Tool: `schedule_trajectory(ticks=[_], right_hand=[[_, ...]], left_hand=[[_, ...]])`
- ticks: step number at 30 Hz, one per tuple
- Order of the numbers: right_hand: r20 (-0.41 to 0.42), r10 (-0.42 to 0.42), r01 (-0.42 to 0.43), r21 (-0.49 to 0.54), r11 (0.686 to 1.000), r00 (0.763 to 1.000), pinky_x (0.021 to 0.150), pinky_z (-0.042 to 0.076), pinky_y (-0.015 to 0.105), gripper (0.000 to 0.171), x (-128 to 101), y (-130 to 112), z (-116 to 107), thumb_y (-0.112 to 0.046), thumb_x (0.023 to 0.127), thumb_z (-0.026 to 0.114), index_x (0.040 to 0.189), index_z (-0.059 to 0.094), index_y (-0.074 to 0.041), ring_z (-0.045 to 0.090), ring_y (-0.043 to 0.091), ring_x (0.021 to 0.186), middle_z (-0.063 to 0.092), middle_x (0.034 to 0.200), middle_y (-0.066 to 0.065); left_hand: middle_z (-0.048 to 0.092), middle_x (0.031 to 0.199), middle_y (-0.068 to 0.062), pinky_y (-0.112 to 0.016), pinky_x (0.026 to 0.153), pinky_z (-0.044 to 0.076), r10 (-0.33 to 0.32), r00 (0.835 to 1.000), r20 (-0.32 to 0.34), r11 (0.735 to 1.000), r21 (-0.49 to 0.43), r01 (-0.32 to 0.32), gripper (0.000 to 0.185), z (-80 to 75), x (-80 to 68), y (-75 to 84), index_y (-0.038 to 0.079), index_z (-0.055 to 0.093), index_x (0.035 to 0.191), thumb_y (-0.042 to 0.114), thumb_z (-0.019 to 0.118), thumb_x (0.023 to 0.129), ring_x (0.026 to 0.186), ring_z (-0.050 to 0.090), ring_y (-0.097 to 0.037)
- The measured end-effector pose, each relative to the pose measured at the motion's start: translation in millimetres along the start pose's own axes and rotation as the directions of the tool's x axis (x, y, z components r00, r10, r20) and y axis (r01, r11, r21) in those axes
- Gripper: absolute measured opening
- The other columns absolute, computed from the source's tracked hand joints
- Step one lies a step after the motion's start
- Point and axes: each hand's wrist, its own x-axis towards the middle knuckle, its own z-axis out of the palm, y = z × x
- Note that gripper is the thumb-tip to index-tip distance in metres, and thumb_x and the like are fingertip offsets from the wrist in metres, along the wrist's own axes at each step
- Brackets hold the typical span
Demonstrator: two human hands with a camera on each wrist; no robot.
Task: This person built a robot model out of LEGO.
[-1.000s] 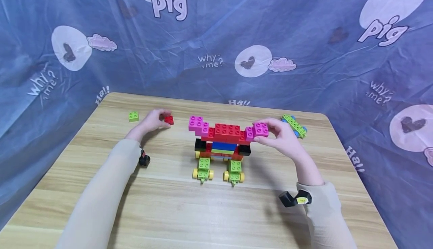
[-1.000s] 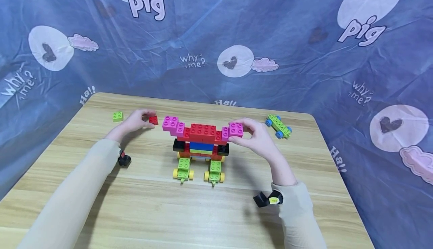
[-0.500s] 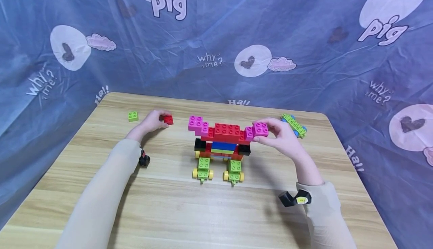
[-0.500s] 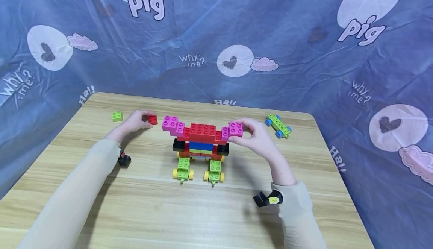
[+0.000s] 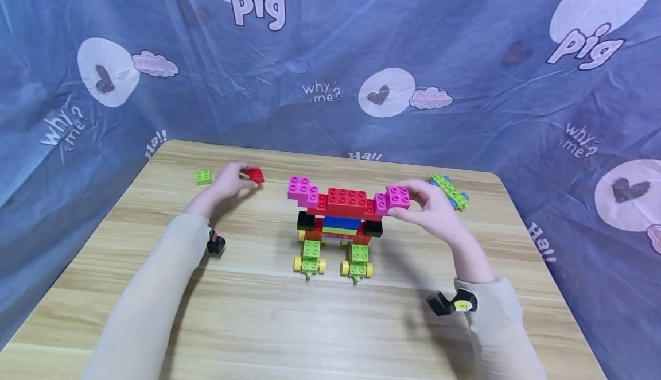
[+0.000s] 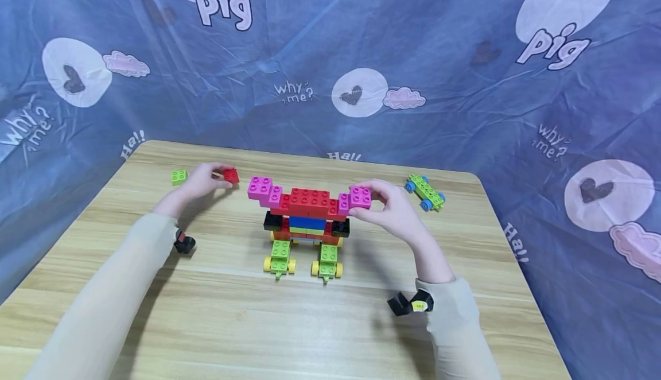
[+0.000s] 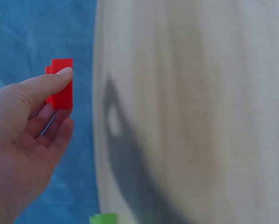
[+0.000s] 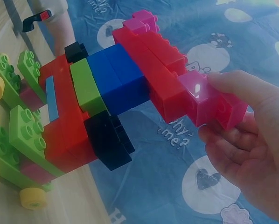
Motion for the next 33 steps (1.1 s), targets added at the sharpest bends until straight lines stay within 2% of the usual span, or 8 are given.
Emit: schedule_trajectory(ticks=[9,16,19,23,25,30,33], right_hand=[[0.015,-0.023,0.023,-0.008,1.0,1.0,0.083,0.049,0.01,0.044,2,-3,-4,0.003,0.078,0.077,0.119,0.063,0.006,0.061,-0.002,0.091,0.068,0.11,0.021],[0.042,-0.004,0.003,0.012,1.0,0.999,0.101,0.039,0.009,0.049,6,-10,-7,-0.001,0.08,0.076,0.126,0.059,0.004,0.057,-0.002,0.111,0.063,0.126,0.022],[0.035,-0.016,0.016,0.025,1.0,0.999,0.104,0.037,0.009,0.051,9,-14,-8,-0.001,0.081,0.076,0.129,0.057,0.003,0.055,-0.001,0.116,0.061,0.129,0.022],[0.009,-0.043,0.043,0.009,0.999,0.999,0.106,0.036,0.009,0.054,14,-20,-10,-0.001,0.081,0.076,0.13,0.056,0.002,0.053,-0.004,0.119,0.06,0.131,0.02],[0.006,-0.055,0.055,-0.008,0.998,0.998,0.106,0.035,0.009,0.055,16,-24,-10,-0.001,0.081,0.076,0.132,0.056,0.0,0.053,0.0,0.122,0.06,0.133,0.018],[0.031,-0.084,0.086,-0.05,0.995,0.996,0.109,0.032,0.011,0.062,23,-32,-12,-0.002,0.081,0.076,0.139,0.052,-0.003,0.05,0.024,0.132,0.056,0.139,0.017],[0.048,-0.104,0.107,-0.065,0.992,0.993,0.111,0.032,0.015,0.064,28,-38,-11,-0.003,0.081,0.076,0.141,0.051,-0.004,0.048,0.029,0.134,0.055,0.142,0.015]], left_hand=[[0.059,0.124,-0.029,-0.05,0.101,0.046,0.078,0.99,-0.113,0.997,0.013,-0.077,0.049,-19.6,-5.8,47.4,-0.007,0.053,0.133,0.003,0.068,0.087,0.112,0.057,-0.043],[0.061,0.126,-0.025,-0.049,0.096,0.049,0.138,0.957,-0.254,0.989,0.082,-0.121,0.048,-25.3,-14.8,87.9,-0.001,0.058,0.132,0.01,0.072,0.087,0.11,0.059,-0.038],[0.062,0.126,-0.021,-0.047,0.093,0.05,0.157,0.949,-0.274,0.987,0.089,-0.137,0.049,-25.7,-20.0,107.2,0.002,0.06,0.131,0.013,0.074,0.086,0.108,0.06,-0.035],[0.063,0.127,-0.018,-0.046,0.094,0.05,0.205,0.939,-0.275,0.979,0.071,-0.192,0.049,-26.3,-31.8,136.3,0.004,0.06,0.131,0.015,0.075,0.086,0.108,0.06,-0.031],[0.063,0.127,-0.017,-0.045,0.095,0.05,0.236,0.93,-0.28,0.972,0.066,-0.227,0.049,-26.7,-39.7,150.7,0.004,0.061,0.131,0.015,0.076,0.086,0.109,0.06,-0.03],[0.063,0.125,-0.014,-0.043,0.097,0.051,0.313,0.901,-0.3,0.948,0.05,-0.313,0.048,-26.1,-57.5,182.8,0.005,0.063,0.129,0.015,0.077,0.085,0.108,0.061,-0.029],[0.063,0.122,-0.013,-0.04,0.098,0.052,0.349,0.885,-0.308,0.933,0.025,-0.359,0.047,-23.3,-64.9,197.1,0.005,0.064,0.127,0.013,0.078,0.083,0.107,0.061,-0.027]])
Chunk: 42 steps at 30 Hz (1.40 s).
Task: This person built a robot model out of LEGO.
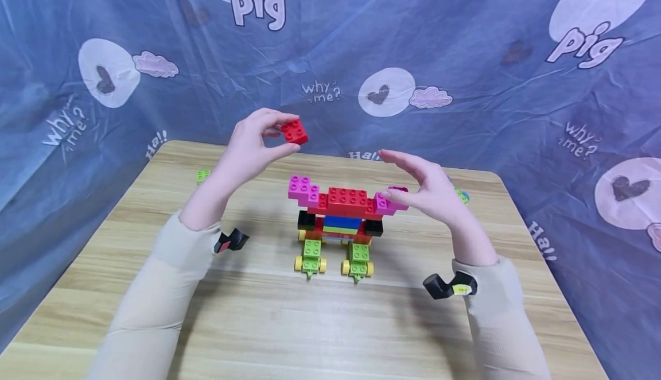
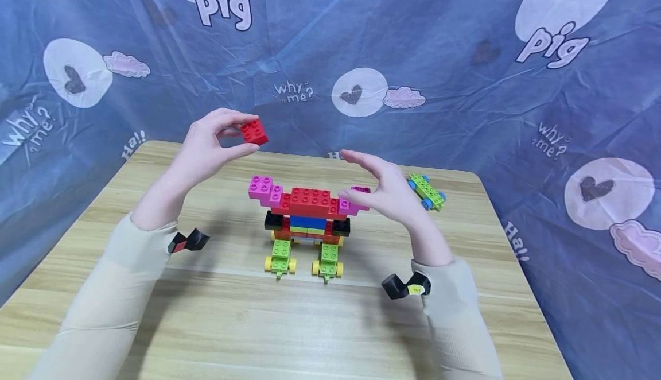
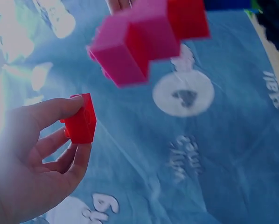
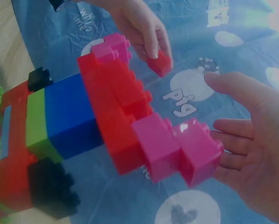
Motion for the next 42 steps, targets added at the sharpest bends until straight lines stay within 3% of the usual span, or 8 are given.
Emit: schedule_trajectory(ticks=[9,14,18,26,36,42], right_hand=[[-0.022,-0.045,0.046,0.041,0.998,0.999,0.11,0.036,0.017,0.064,17,-20,5,0.0,0.078,0.078,0.137,0.054,-0.004,0.053,0.022,0.129,0.058,0.138,0.013],[-0.077,-0.053,0.06,0.094,0.994,0.996,0.1,0.046,0.017,0.056,25,-29,13,0.003,0.079,0.077,0.131,0.057,0.002,0.06,0.011,0.11,0.065,0.123,0.017],[-0.092,-0.053,0.064,0.125,0.99,0.994,0.095,0.048,0.017,0.051,29,-33,18,0.003,0.079,0.076,0.127,0.058,0.004,0.06,0.009,0.104,0.065,0.117,0.018],[-0.062,-0.047,0.053,0.097,0.994,0.997,0.097,0.048,0.019,0.049,31,-34,26,0.001,0.079,0.077,0.126,0.059,0.003,0.061,0.022,0.109,0.066,0.12,0.016],[-0.069,-0.037,0.04,0.045,0.998,0.997,0.095,0.052,0.038,0.042,26,-32,29,0.0,0.076,0.08,0.114,0.065,0.004,0.065,0.025,0.102,0.07,0.11,0.016],[-0.066,0.006,-0.003,0.046,0.999,0.998,0.094,0.053,0.039,0.039,24,-29,29,-0.003,0.077,0.08,0.114,0.066,0.001,0.065,0.023,0.1,0.071,0.107,0.014]], left_hand=[[0.065,0.116,-0.011,-0.035,0.094,0.054,0.107,0.994,0.012,0.989,-0.104,-0.106,0.046,19.2,-8.6,33.8,0.003,0.066,0.124,0.008,0.08,0.08,0.1,0.063,-0.022],[0.067,0.115,-0.01,-0.033,0.095,0.053,0.133,0.991,0.019,0.983,-0.133,-0.129,0.049,31.0,-13.1,44.4,0.003,0.064,0.125,0.007,0.081,0.079,0.099,0.066,-0.021],[0.068,0.116,-0.01,-0.031,0.096,0.052,0.125,0.991,0.04,0.981,-0.153,-0.117,0.052,38.1,-16.5,48.0,0.003,0.063,0.127,0.009,0.082,0.078,0.1,0.066,-0.02],[0.07,0.118,-0.009,-0.031,0.098,0.052,0.092,0.989,0.114,0.983,-0.17,-0.071,0.056,45.0,-19.4,51.4,0.006,0.061,0.13,0.012,0.082,0.078,0.104,0.065,-0.02],[0.07,0.118,-0.006,-0.031,0.097,0.052,0.089,0.98,0.179,0.989,-0.134,-0.066,0.057,51.9,-19.3,47.6,0.008,0.062,0.13,0.017,0.083,0.078,0.102,0.066,-0.017],[0.068,0.121,-0.007,-0.035,0.098,0.051,0.075,0.973,0.218,0.995,-0.076,-0.06,0.053,51.9,-19.5,44.7,0.008,0.063,0.129,0.022,0.081,0.081,0.105,0.063,-0.019]])
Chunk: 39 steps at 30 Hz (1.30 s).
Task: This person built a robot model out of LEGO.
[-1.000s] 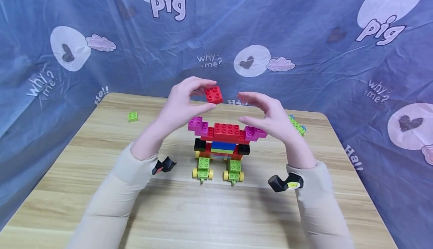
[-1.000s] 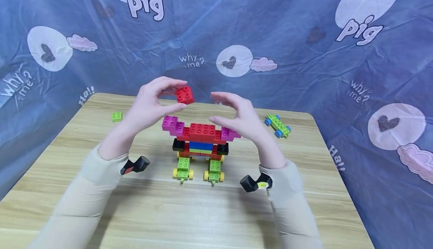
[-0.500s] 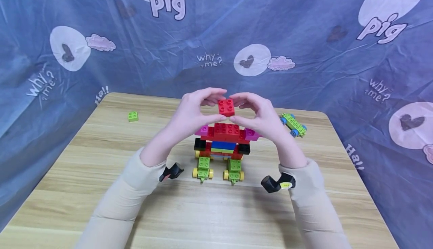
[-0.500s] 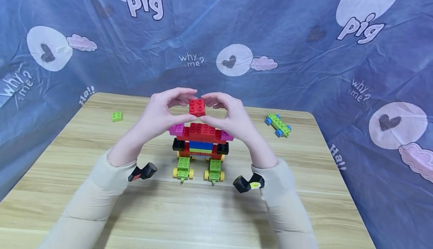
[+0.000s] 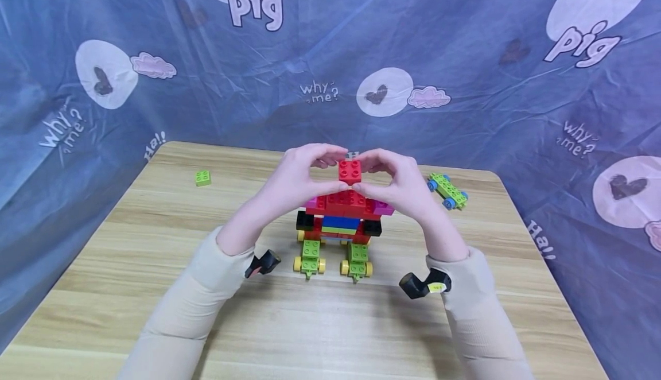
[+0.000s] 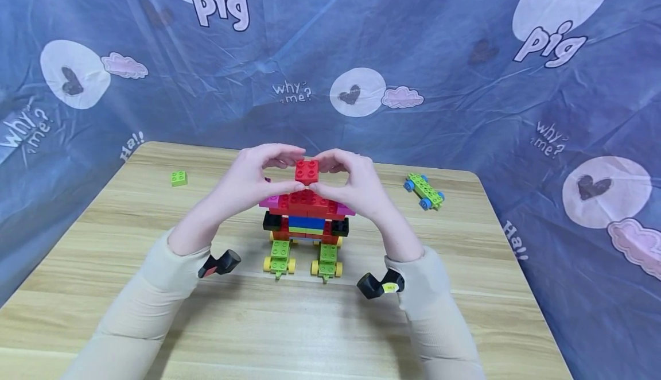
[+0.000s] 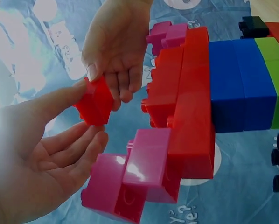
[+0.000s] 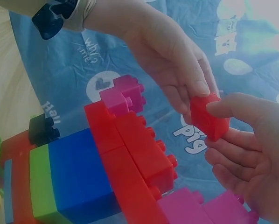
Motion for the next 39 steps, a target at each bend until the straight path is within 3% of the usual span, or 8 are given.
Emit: schedule_trajectory(ticks=[5,11,19,29,39], right_hand=[[0.004,0.016,-0.016,-0.008,1.0,1.0,0.093,0.053,0.039,0.038,-2,3,-1,-0.005,0.079,0.08,0.114,0.066,0.0,0.065,0.023,0.099,0.071,0.107,0.013],[0.027,0.03,-0.029,-0.035,0.999,0.999,0.084,0.053,0.021,0.039,-4,3,-3,-0.008,0.081,0.079,0.117,0.066,-0.003,0.065,0.021,0.1,0.071,0.109,0.011],[0.054,0.033,-0.03,-0.055,0.998,0.998,0.095,0.052,0.046,0.037,-3,3,-6,-0.008,0.08,0.08,0.115,0.068,-0.002,0.062,0.025,0.106,0.069,0.112,0.013],[0.139,0.081,-0.059,-0.154,0.986,0.987,0.087,0.055,0.044,0.033,-1,5,-8,-0.014,0.079,0.08,0.109,0.07,-0.004,0.065,0.025,0.102,0.072,0.106,0.011],[0.188,0.112,-0.078,-0.18,0.981,0.976,0.083,0.056,0.041,0.034,1,5,-9,-0.016,0.079,0.082,0.109,0.071,-0.006,0.065,0.023,0.098,0.072,0.107,0.009]], left_hand=[[0.068,0.12,-0.006,-0.038,0.098,0.05,-0.004,0.999,0.046,0.999,0.038,0.003,0.047,-1.0,-0.6,-4.6,0.009,0.065,0.127,0.023,0.078,0.084,0.107,0.062,-0.02],[0.069,0.118,-0.006,-0.039,0.098,0.05,0.019,0.997,0.076,0.999,0.048,-0.023,0.042,-1.6,-0.3,-5.1,0.009,0.066,0.124,0.023,0.077,0.085,0.108,0.062,-0.024],[0.069,0.119,-0.006,-0.039,0.099,0.05,-0.011,0.994,0.106,0.995,0.099,0.0,0.042,-0.3,1.1,-7.1,0.009,0.067,0.123,0.025,0.076,0.086,0.108,0.063,-0.021],[0.07,0.117,-0.007,-0.037,0.098,0.051,-0.044,0.977,0.208,0.98,0.199,0.002,0.042,1.2,6.0,-9.4,0.008,0.067,0.123,0.029,0.075,0.087,0.109,0.063,-0.021],[0.071,0.117,-0.007,-0.037,0.098,0.051,-0.016,0.966,0.256,0.972,0.229,-0.045,0.039,2.4,7.9,-12.1,0.007,0.068,0.123,0.025,0.073,0.088,0.109,0.065,-0.021]])
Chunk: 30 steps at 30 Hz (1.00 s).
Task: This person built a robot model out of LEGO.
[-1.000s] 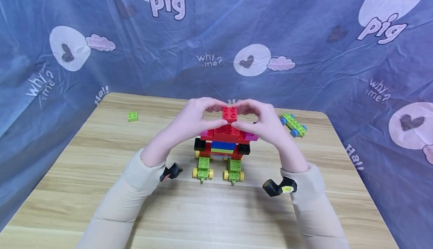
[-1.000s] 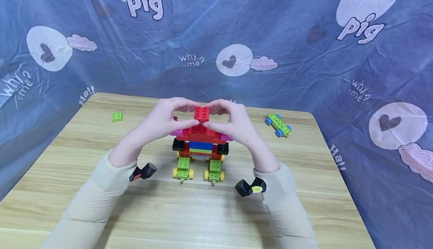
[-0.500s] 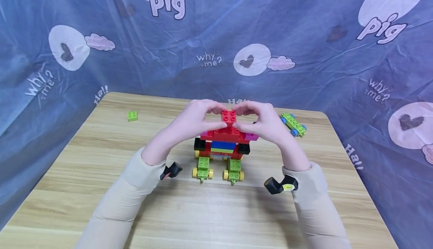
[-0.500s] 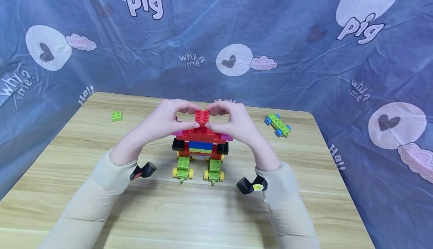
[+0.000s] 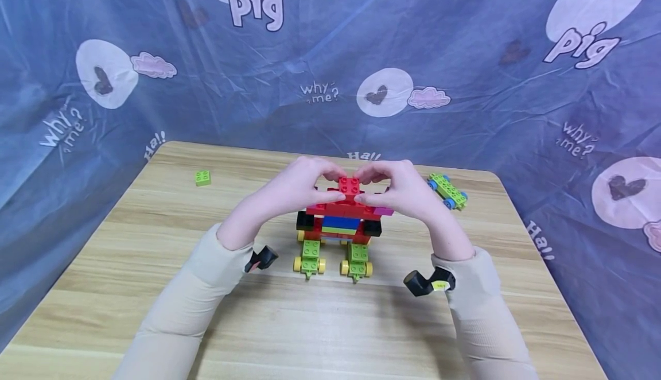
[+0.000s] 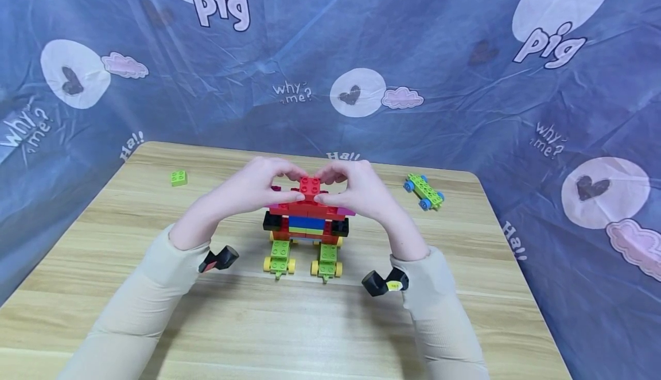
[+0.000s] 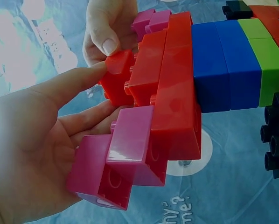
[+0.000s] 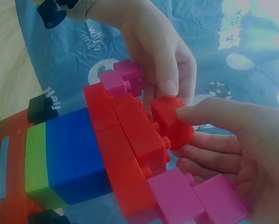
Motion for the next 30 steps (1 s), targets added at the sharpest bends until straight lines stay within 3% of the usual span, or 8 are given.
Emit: schedule_trajectory(ticks=[7,20,30], right_hand=[[0.046,0.057,-0.058,0.021,0.998,0.997,0.073,0.058,0.031,0.037,-0.7,1.8,-0.7,-0.02,0.079,0.082,0.113,0.07,-0.007,0.065,0.021,0.097,0.072,0.106,0.008],[0.065,0.07,-0.071,0.018,0.997,0.995,0.072,0.059,0.03,0.039,0.4,2.1,-0.5,-0.02,0.08,0.082,0.115,0.07,-0.007,0.067,0.024,0.096,0.073,0.106,0.008],[0.053,0.05,-0.049,-0.023,0.999,0.997,0.081,0.058,0.041,0.037,1.7,1.0,1.6,-0.019,0.079,0.083,0.112,0.072,-0.006,0.068,0.023,0.093,0.074,0.103,0.008]], left_hand=[[0.071,0.117,-0.008,-0.038,0.101,0.05,0.004,1.0,0.016,1.0,0.015,-0.004,0.039,1.9,1.0,-0.8,0.007,0.068,0.122,0.027,0.072,0.089,0.112,0.065,-0.022],[0.072,0.116,-0.008,-0.037,0.098,0.052,-0.012,0.999,0.044,1.0,0.021,0.011,0.038,0.7,1.4,0.2,0.006,0.068,0.122,0.026,0.072,0.09,0.11,0.066,-0.021],[0.073,0.113,-0.007,-0.036,0.094,0.054,-0.044,0.998,0.044,0.998,0.036,0.043,0.038,1.2,2.5,-0.2,0.008,0.07,0.12,0.027,0.074,0.088,0.105,0.068,-0.021]])
